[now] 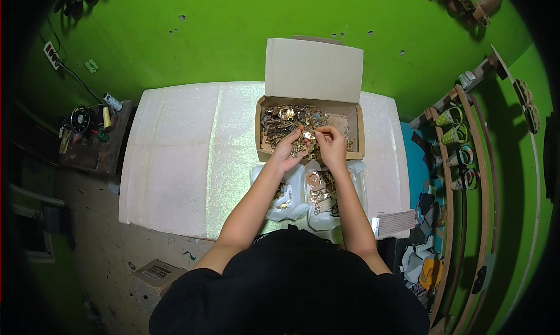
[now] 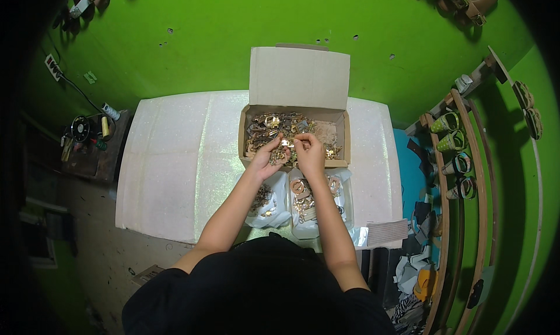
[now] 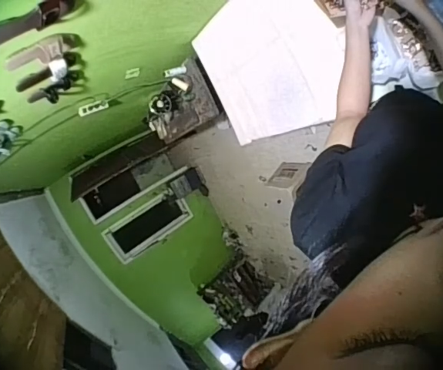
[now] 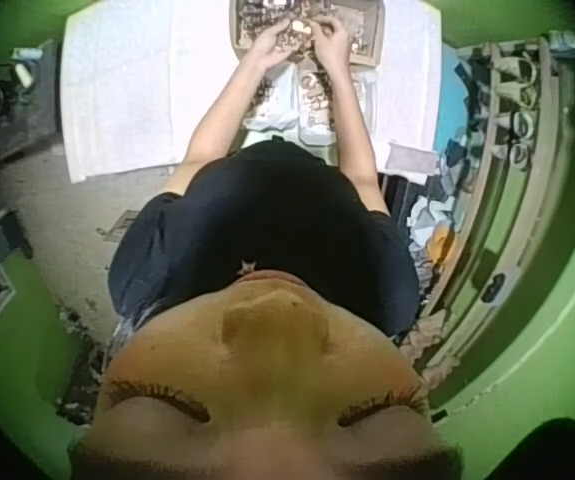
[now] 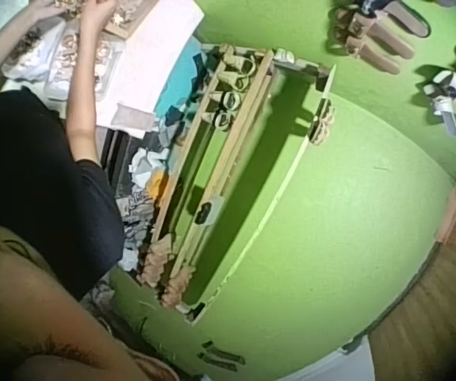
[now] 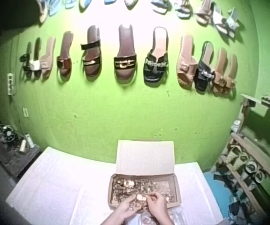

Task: Sorting small metal eyelets and studs from a cardboard box into smaller containers.

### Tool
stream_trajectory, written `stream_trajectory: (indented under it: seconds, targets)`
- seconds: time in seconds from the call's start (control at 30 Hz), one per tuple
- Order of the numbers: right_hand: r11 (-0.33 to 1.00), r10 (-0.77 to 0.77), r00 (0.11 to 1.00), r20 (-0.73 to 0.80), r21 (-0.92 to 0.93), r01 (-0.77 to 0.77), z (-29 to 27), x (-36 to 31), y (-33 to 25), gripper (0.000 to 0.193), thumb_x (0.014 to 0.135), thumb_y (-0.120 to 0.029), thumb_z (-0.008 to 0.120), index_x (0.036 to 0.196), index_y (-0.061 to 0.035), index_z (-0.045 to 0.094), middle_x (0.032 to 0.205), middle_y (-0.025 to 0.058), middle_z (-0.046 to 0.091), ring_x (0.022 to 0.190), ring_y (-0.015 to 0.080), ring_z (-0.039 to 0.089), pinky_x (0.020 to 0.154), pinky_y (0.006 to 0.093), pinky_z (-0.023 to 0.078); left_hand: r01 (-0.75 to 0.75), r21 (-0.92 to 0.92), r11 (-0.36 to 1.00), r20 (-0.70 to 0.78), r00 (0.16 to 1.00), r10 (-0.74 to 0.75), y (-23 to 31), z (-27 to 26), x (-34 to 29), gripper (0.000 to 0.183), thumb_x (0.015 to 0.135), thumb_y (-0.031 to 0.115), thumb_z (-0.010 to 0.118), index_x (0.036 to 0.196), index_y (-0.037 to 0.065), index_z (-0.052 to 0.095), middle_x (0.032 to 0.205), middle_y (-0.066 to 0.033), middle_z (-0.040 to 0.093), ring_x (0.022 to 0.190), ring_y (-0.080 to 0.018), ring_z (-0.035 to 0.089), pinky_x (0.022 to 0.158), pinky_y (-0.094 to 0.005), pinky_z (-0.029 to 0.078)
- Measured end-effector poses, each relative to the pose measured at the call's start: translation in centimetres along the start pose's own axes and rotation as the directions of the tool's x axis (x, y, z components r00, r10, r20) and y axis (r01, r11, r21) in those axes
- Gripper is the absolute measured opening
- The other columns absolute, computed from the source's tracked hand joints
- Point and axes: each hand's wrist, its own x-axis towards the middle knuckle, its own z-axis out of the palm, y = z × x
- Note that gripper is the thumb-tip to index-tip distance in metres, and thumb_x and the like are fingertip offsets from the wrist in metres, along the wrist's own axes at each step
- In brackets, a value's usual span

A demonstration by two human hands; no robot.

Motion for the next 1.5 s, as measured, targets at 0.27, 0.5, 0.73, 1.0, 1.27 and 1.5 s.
stream_trajectory:
  seconds: [0.27,0.5,0.73,1.0,1.27,1.5]
  targets:
    - [0.997,0.003,0.999,-0.054,-0.080,-0.008,-0.1,-0.3,-1.0,0.011,0.074,-0.007,0.058,0.079,0.0036,0.057,0.068,0.0076,0.060,0.057,0.0088,0.056,0.050,0.0221,0.042,-0.033,0.101,0.994,-0.008,0.999,0.034,-0.1,0.2,-0.1,0.018,0.081,0.006,0.051,0.099,0.007,0.050,0.089,-0.0099,0.051,0.074,-0.0182,0.052,0.067,-0.0277,0.048]
    - [0.999,-0.047,0.996,-0.077,-0.018,0.046,0.1,-0.3,-0.8,0.009,0.074,-0.004,0.057,0.079,0.0036,0.056,0.068,0.0071,0.060,0.059,0.0085,0.056,0.050,0.0205,0.042,-0.033,0.085,0.996,0.013,0.999,0.032,-0.2,0.1,-0.1,0.016,0.079,0.001,0.053,0.095,0.006,0.049,0.087,-0.0094,0.051,0.076,-0.0179,0.053,0.068,-0.0274,0.048]
    - [0.984,-0.010,0.999,-0.053,0.179,0.020,0.3,-0.6,0.0,0.010,0.075,0.003,0.053,0.085,0.0051,0.055,0.082,0.0102,0.057,0.073,0.0132,0.059,0.061,0.0217,0.047,-0.023,0.062,0.998,0.033,0.999,0.021,-0.1,1.2,-0.5,0.013,0.080,0.002,0.052,0.092,0.005,0.050,0.087,-0.0098,0.053,0.077,-0.0176,0.053,0.068,-0.0252,0.049]
    - [0.971,-0.087,0.996,0.015,0.226,0.082,0.4,-0.4,2.3,0.017,0.075,0.002,0.057,0.091,0.0055,0.054,0.086,0.0096,0.058,0.075,0.0133,0.058,0.067,0.0211,0.045,0.003,0.048,0.999,-0.027,1.000,-0.002,0.0,0.4,0.1,0.010,0.080,0.004,0.053,0.090,0.005,0.051,0.085,-0.0088,0.052,0.076,-0.0159,0.053,0.067,-0.0237,0.050]
    - [0.998,0.054,0.995,0.087,0.003,-0.055,0.1,-0.2,2.1,0.024,0.075,0.003,0.053,0.099,0.0029,0.054,0.085,0.0091,0.058,0.070,0.0112,0.056,0.063,0.0212,0.045,0.036,0.039,0.999,-0.056,0.998,-0.034,-0.2,-0.1,0.3,0.010,0.080,0.004,0.054,0.089,0.006,0.051,0.084,-0.0078,0.051,0.076,-0.0161,0.053,0.068,-0.0241,0.050]
    - [0.997,0.074,0.970,0.230,-0.009,-0.074,0.0,0.1,2.6,0.030,0.077,-0.001,0.047,0.107,0.0018,0.050,0.093,0.0134,0.057,0.076,0.0156,0.057,0.068,0.0255,0.045,0.066,0.122,0.990,-0.001,0.998,-0.067,-0.4,-0.4,0.3,0.014,0.080,0.003,0.053,0.092,0.006,0.047,0.082,-0.0081,0.052,0.074,-0.0177,0.054,0.067,-0.0244,0.050]
